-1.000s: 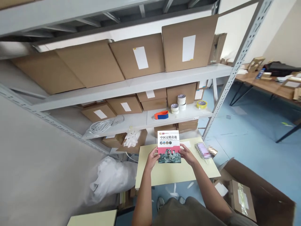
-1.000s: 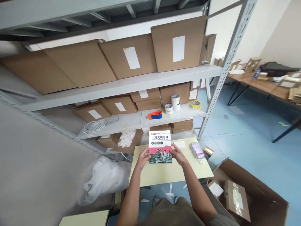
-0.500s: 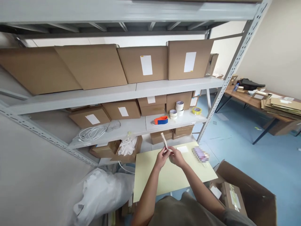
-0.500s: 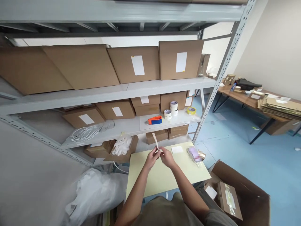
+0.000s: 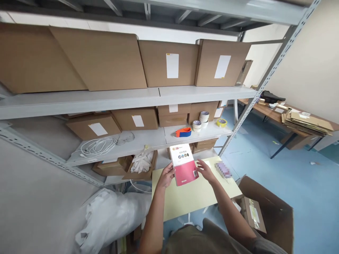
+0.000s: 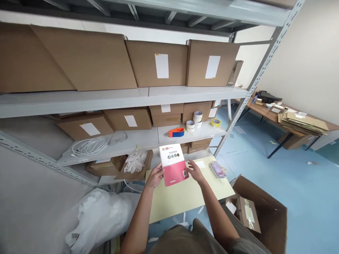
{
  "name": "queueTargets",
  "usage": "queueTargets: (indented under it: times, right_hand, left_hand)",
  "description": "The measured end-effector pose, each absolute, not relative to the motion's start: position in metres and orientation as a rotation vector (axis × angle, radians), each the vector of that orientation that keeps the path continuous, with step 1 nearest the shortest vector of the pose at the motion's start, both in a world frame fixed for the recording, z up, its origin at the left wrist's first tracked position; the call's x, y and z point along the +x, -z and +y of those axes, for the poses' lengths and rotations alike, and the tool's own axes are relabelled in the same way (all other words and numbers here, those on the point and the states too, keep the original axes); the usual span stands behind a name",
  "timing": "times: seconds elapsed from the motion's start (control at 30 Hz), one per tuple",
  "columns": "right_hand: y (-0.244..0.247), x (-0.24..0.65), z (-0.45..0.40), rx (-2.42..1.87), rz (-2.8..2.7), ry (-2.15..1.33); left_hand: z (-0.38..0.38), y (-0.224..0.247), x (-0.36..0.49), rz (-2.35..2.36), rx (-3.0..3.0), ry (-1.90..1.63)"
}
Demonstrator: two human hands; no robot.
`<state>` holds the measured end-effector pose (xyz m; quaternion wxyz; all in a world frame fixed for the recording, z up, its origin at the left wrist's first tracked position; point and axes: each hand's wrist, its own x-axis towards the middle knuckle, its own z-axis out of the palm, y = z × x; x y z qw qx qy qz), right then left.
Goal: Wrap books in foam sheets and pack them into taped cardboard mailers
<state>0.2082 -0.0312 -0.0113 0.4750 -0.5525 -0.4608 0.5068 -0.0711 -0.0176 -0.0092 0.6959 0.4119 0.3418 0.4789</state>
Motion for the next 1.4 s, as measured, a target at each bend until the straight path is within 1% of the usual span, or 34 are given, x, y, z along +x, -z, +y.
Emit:
queueTargets:
  times: [0.07, 0.13, 0.27, 0.37, 0.53, 0.63, 0.77, 0.9, 1.07, 1.17, 1.2, 1.27, 1.33, 1.4]
  right_hand:
    - [0.006, 0.214, -0.033, -1.249, -1.087, -1.464]
    - [0.002, 0.217, -0.036, -1.166, -1.061, -1.583]
    - [-0.002, 0.217, -0.044, -1.156, -1.0, -1.579]
    - [-0.002, 0.219, -0.049, -1.126, -0.973, -1.599]
    - [-0.009, 0.234, -0.054, -1.087, -0.961, -1.631]
    - [-0.018, 0.243, -0.053, -1.083, -1.0, -1.56]
    - [-0.025, 0.239, -0.049, -1.043, -1.173, -1.446]
    - [-0.018, 0.226, -0.044, -1.053, -1.374, -1.246]
    - [-0.001, 0.237, -0.03, -1.017, -1.491, -1.167]
    - [0.004, 0.26, -0.017, -1.157, -1.314, -0.98]
    - [0.005, 0.269, -0.013, -1.207, -1.229, -0.966]
    - [0.005, 0.285, -0.007, -1.229, -1.112, -1.112]
    - [0.004, 0.297, -0.004, -1.144, -1.071, -1.4]
    - [0.004, 0.304, -0.003, -1.04, -1.042, -1.61]
  left_hand:
    - [-0.011, 0.01, -0.084, 0.742, 0.914, -1.034]
    - [-0.004, 0.015, -0.092, 0.8, 0.91, -1.033]
    - [0.004, 0.027, -0.092, 0.997, 0.896, -1.07]
    - [0.005, 0.034, -0.086, 1.003, 0.892, -1.087]
    - [0.007, 0.031, -0.068, 1.106, 0.983, -1.183]
    - [0.006, 0.024, -0.04, 1.197, 1.104, -1.256]
    - [-0.007, 0.014, 0.023, 0.994, 1.162, -1.096]
    - [-0.016, 0.004, 0.072, 0.964, 1.17, -1.136]
    - [-0.01, -0.01, 0.066, 0.975, 1.11, -1.228]
    - [-0.007, -0.016, 0.047, 0.962, 1.024, -1.182]
    - [-0.007, -0.017, 0.041, 0.953, 0.994, -1.17]
    - [-0.008, -0.019, 0.031, 0.922, 0.949, -1.16]
    - [-0.008, -0.019, 0.025, 0.89, 0.924, -1.151]
    - [-0.009, -0.016, 0.02, 0.884, 0.907, -1.133]
